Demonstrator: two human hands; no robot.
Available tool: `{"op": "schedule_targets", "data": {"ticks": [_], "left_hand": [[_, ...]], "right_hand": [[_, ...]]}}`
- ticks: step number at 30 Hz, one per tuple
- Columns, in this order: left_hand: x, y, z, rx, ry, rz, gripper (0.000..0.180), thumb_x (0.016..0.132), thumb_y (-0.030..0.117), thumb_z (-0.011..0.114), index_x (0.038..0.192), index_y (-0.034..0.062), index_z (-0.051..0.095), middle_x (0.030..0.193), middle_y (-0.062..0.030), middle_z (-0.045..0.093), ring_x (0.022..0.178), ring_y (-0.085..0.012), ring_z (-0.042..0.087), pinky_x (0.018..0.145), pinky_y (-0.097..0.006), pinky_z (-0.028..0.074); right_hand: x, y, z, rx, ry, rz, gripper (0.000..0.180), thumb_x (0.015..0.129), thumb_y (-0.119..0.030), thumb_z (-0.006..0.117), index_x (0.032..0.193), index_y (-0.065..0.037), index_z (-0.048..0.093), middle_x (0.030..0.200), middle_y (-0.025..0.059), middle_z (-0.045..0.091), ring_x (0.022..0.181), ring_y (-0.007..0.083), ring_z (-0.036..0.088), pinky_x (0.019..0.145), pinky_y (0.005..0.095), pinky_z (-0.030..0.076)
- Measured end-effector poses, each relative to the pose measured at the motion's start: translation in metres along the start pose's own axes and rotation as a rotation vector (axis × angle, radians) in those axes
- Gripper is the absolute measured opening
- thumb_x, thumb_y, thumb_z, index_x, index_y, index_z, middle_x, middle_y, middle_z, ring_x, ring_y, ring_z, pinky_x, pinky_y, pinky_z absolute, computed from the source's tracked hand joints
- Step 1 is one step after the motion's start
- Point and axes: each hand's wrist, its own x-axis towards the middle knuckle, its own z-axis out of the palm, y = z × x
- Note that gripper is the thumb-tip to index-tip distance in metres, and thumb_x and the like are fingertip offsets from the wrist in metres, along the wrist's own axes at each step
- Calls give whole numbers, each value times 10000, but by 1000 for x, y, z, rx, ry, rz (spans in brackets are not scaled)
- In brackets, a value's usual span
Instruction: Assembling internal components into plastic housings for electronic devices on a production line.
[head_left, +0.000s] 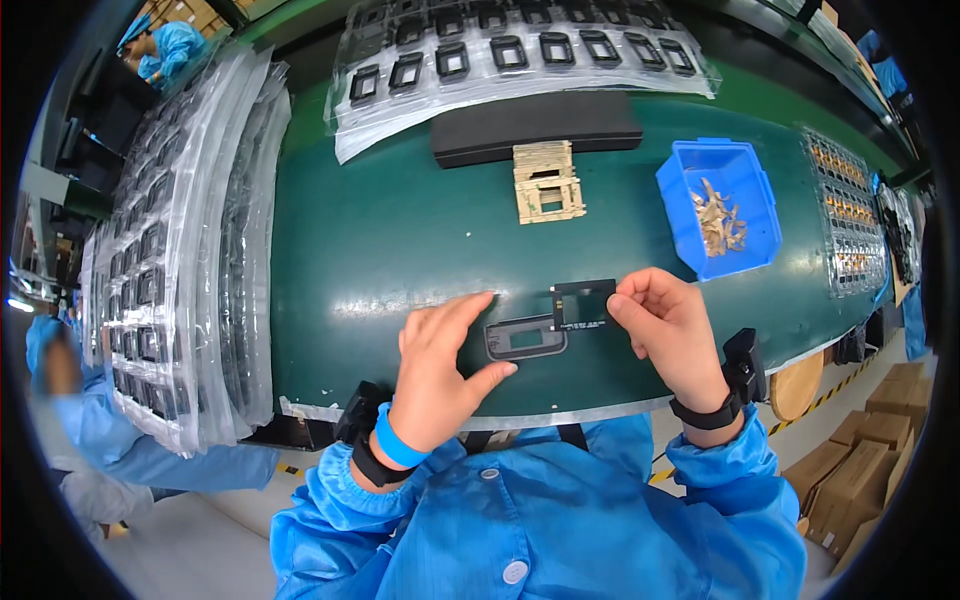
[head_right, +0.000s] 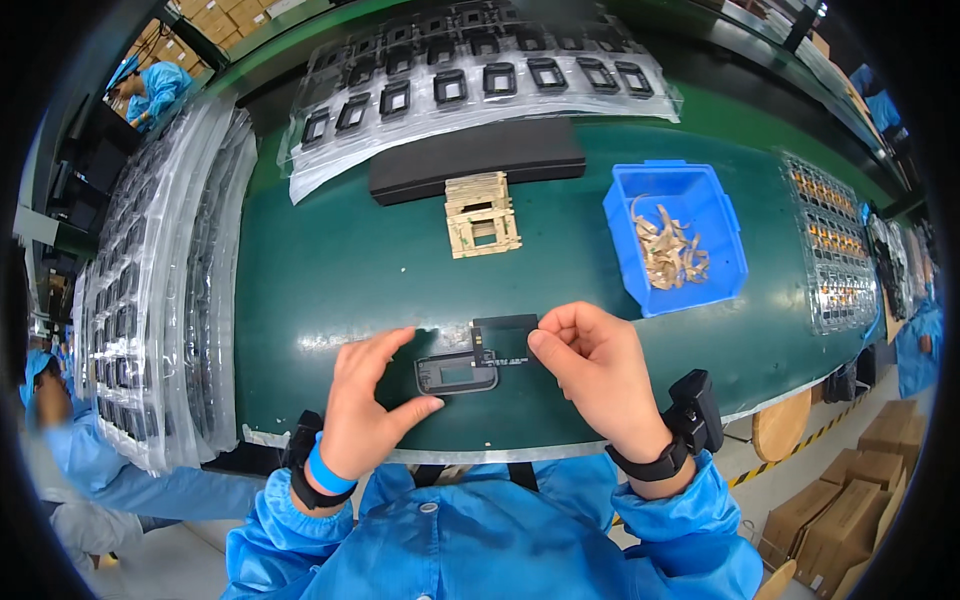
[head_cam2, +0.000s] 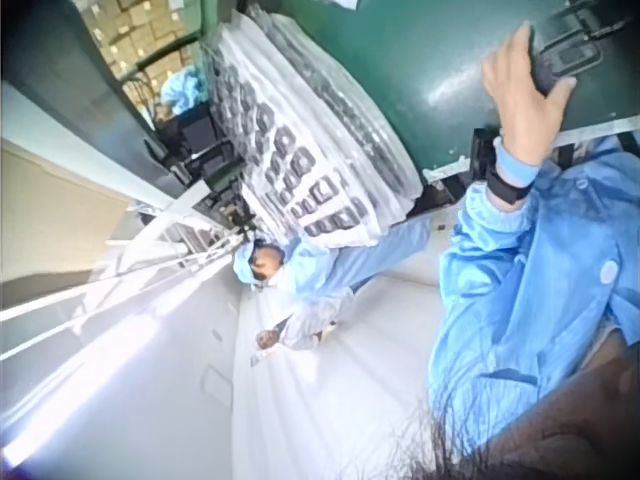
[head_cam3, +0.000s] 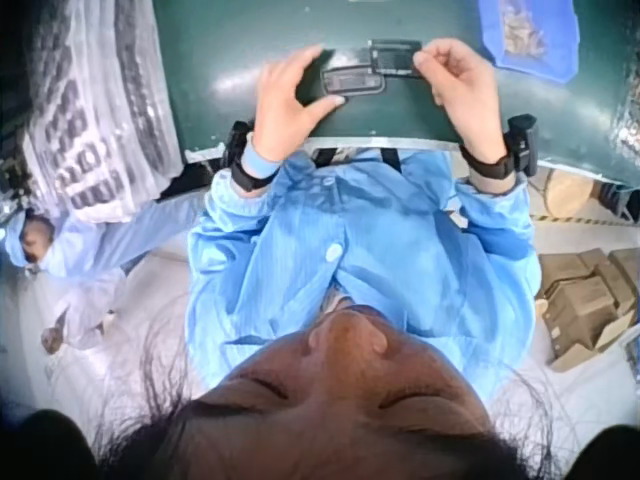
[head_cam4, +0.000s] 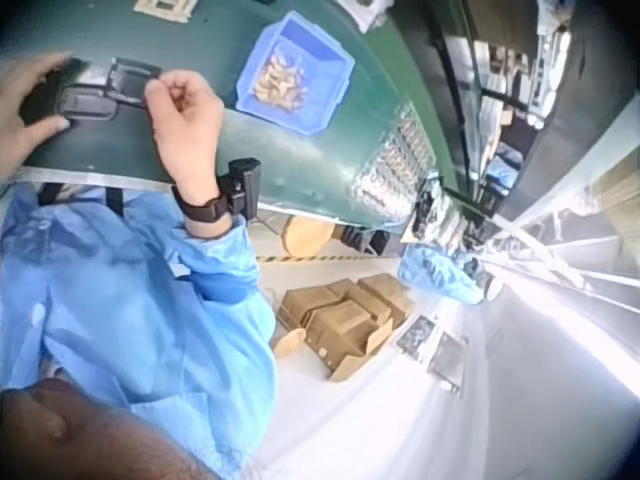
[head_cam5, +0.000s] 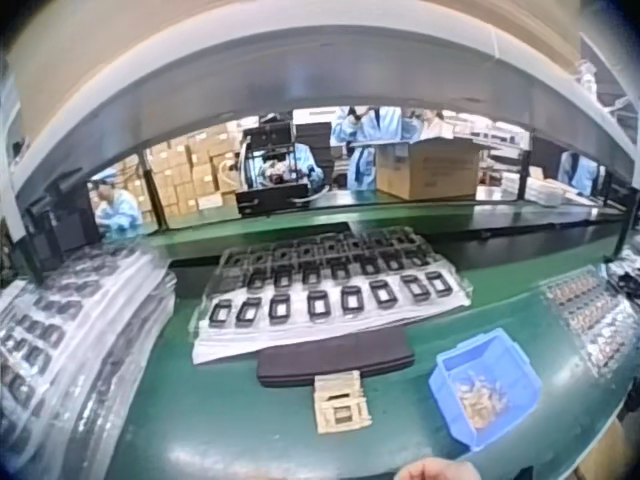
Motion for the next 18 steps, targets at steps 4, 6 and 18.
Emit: {"op": "schedule_targets", "data": {"ticks": [4,6,18], "left_hand": [[-16,-9,12,47,6,-40,700,636,77,848,1259,71,529,1166,-83,646,1075,-281,533,920,-376,398],[-18,-10,16,51,43,-21,679,645,73,843,1243,66,522,1160,-77,662,1076,-275,540,925,-373,391],[-19,-17,20,39,93,34,365,615,112,847,925,72,658,1140,-63,681,981,-259,562,878,-359,397]], "right_hand": [[-1,15,19,60,-81,92,112,869,-92,693,899,-4,632,718,-25,619,580,5,514,502,160,396],[-2,21,28,31,-85,77,114,860,-89,703,892,0,638,722,-18,629,587,9,527,511,163,407],[0,26,47,-185,14,38,94,827,-54,720,840,25,670,690,21,660,594,23,566,530,186,461]]}}
